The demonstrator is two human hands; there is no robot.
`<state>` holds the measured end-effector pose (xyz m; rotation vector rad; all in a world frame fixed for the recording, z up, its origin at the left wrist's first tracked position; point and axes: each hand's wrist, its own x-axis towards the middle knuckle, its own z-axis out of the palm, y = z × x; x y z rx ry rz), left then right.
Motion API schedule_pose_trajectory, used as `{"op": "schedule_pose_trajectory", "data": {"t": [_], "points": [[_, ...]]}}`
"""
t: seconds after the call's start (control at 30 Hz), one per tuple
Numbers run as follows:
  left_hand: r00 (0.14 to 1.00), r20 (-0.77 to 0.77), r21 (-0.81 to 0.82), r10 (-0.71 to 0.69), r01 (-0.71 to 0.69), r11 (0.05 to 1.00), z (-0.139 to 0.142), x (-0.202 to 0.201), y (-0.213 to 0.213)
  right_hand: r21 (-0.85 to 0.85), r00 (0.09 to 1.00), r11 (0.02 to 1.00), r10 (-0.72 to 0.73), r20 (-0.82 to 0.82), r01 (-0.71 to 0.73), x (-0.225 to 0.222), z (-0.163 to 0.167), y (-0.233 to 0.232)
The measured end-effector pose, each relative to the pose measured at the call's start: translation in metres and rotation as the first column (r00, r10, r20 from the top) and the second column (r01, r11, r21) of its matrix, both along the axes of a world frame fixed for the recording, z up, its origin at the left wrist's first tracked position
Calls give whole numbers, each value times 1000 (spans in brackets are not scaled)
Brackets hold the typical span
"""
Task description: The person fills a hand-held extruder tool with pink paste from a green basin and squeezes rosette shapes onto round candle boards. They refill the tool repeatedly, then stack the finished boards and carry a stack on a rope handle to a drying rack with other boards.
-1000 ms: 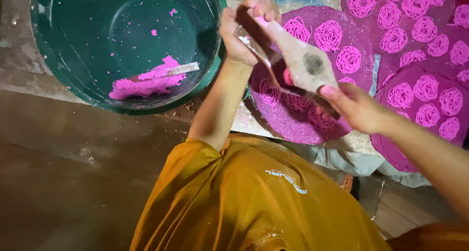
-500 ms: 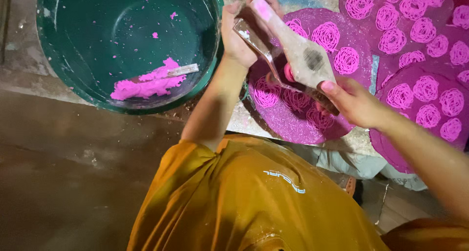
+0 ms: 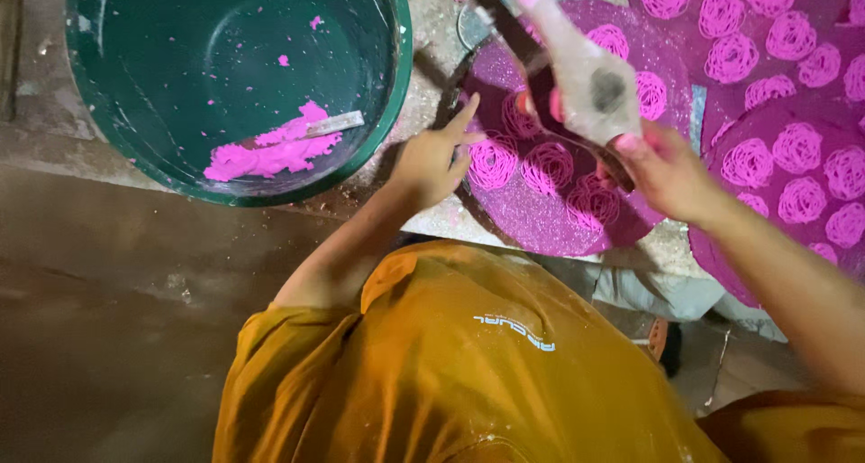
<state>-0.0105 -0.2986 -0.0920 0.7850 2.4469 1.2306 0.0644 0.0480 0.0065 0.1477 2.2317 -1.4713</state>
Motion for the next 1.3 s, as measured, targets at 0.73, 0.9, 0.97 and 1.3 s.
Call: {"op": "schedule_pose_trajectory", "data": {"t": [0.73,0.9,0.97,1.3], "points": [[535,-520,85,666,-743,664,105,-321,-416,-628,822,627,-569,36,461,-18,12,-162],[530,59,-277,846,-805,524,123,-391,-431,-668,787,573,-617,31,475,-69,1,-213],[438,215,-398,873,-777,488,131,-405,-424,-678,775,558,-631,29,479,-83,0,-227],[563,-261,-326,784,-816,477,179,-434,-360,-718,708,496,-706,-6,489,-53,-9,-220]]}}
